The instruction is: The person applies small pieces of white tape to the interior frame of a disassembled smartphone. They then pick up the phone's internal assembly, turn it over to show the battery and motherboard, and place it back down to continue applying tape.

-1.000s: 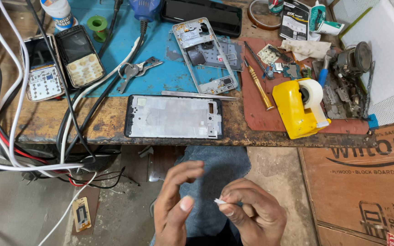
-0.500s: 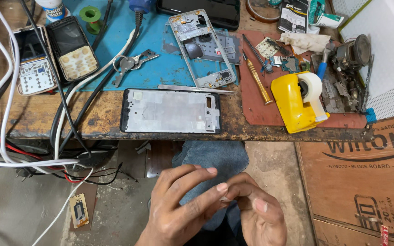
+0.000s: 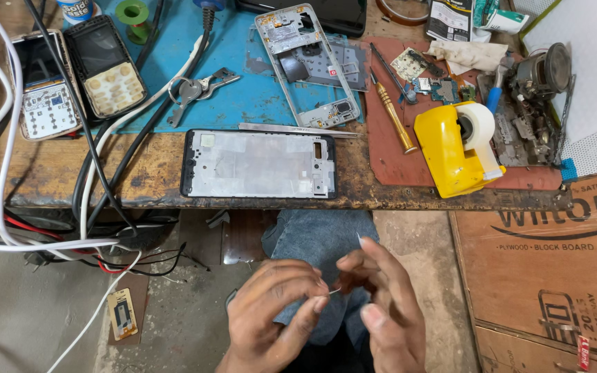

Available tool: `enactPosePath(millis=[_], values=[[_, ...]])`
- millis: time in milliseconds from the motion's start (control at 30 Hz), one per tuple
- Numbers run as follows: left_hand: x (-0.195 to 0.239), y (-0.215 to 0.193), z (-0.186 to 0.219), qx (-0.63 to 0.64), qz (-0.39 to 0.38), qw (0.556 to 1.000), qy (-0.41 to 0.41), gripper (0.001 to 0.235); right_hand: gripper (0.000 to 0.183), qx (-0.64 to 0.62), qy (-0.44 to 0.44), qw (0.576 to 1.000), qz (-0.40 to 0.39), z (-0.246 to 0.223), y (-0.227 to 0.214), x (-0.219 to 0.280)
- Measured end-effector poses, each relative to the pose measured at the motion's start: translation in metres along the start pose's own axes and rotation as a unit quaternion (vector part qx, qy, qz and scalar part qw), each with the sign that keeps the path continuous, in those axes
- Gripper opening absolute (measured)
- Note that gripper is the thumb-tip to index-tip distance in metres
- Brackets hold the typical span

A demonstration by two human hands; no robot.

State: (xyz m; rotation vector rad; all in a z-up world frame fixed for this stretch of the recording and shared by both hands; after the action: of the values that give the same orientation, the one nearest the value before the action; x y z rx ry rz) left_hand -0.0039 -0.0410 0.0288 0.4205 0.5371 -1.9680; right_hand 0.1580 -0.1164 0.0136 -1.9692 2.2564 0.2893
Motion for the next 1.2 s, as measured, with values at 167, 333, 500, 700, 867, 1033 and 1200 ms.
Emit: enactPosePath(millis=[167, 333, 500, 700, 867, 1033, 1200], values=[[0.028, 0.021, -0.032, 0.346, 0.004, 0.909, -0.231, 0.023, 0.044, 0.329, -0.17, 0.929, -0.016, -0.019, 0.009, -0.01], [0.039, 0.029, -0.041, 0.417, 0.02, 0.883, -0.215, 0.038, 0.033, 0.338, -0.182, 0.923, 0.013, -0.016, 0.008, -0.013], [0.038, 0.031, -0.042, 0.398, 0.016, 0.894, -0.207, 0.031, 0.025, 0.256, -0.168, 0.952, 0.019, -0.008, 0.007, -0.01], [0.033, 0.029, -0.028, 0.196, 0.075, 0.964, -0.162, 0.027, 0.018, 0.099, -0.062, 0.993, 0.012, 0.014, -0.001, 0.002], [0.031, 0.019, -0.01, 0.02, 0.133, 0.989, -0.058, 0.035, 0.014, 0.061, -0.027, 0.997, 0.048, 0.022, -0.004, 0.012], [0.028, 0.016, 0.001, -0.028, 0.085, 0.996, 0.025, 0.028, 0.014, -0.017, -0.082, 0.997, 0.001, 0.017, 0.0, 0.014], [0.028, 0.021, -0.008, 0.105, 0.05, 0.992, -0.052, 0.023, 0.015, -0.021, -0.055, 0.998, -0.02, 0.018, -0.002, 0.021]])
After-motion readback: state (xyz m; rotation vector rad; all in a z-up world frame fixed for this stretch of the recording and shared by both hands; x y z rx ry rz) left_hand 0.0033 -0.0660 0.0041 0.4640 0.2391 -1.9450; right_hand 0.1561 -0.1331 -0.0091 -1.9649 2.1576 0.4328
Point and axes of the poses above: each hand's wrist, its own x-axis away from the middle knuckle, its own y-axis out of the palm, z = x × y, the point moved 4 cm from there along -x, towards the middle knuckle, and after that the axes turned 9 degrees about -z, right-handed, at the moved point
